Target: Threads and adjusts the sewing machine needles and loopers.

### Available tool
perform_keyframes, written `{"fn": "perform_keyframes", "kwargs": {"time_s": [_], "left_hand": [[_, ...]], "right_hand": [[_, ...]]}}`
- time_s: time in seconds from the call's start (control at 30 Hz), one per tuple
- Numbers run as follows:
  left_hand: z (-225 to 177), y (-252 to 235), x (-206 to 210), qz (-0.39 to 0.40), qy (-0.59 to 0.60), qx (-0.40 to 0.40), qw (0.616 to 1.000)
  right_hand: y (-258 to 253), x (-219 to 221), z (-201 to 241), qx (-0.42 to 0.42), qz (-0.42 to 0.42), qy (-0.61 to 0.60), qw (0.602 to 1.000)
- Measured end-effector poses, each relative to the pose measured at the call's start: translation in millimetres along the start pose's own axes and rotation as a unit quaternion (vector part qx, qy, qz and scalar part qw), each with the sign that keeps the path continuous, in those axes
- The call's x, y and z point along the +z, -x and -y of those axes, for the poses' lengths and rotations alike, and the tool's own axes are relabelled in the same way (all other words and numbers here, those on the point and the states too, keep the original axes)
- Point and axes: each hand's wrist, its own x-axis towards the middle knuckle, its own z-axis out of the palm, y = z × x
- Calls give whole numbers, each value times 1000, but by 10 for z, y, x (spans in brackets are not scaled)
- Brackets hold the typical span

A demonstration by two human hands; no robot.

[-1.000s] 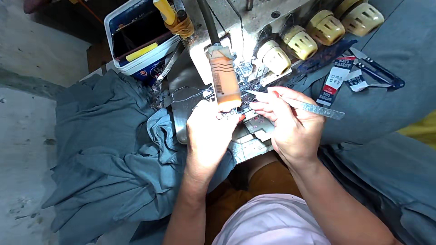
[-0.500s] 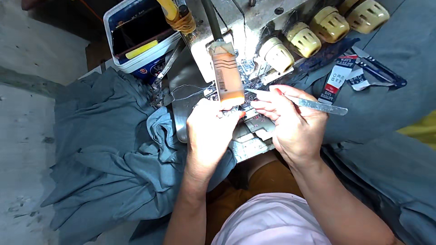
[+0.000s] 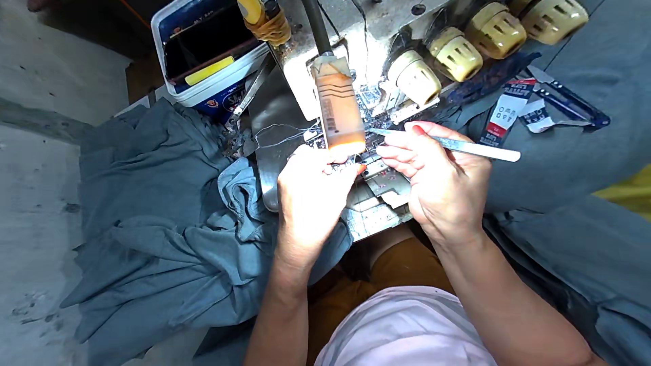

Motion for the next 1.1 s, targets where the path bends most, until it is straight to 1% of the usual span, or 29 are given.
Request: {"fn": "perform_keyframes", "kwargs": {"time_s": [0.2,0.53,0.9,1.1], "left_hand": [[-9,-5,5,-2,-2,-6,1000],[-52,-66,37,-2,-61,-7,998],[-54,-123,68,6,-37,6,999],[-69,-123,68,8,-42,5,999]], "right_hand": [[-2,5,4,-6,1,6,1000],[5,3,-23,-26,14,13,999],[16,-13,-49,-56,30,39,997],[15,-14,-67,-81,31,36,996]]}}
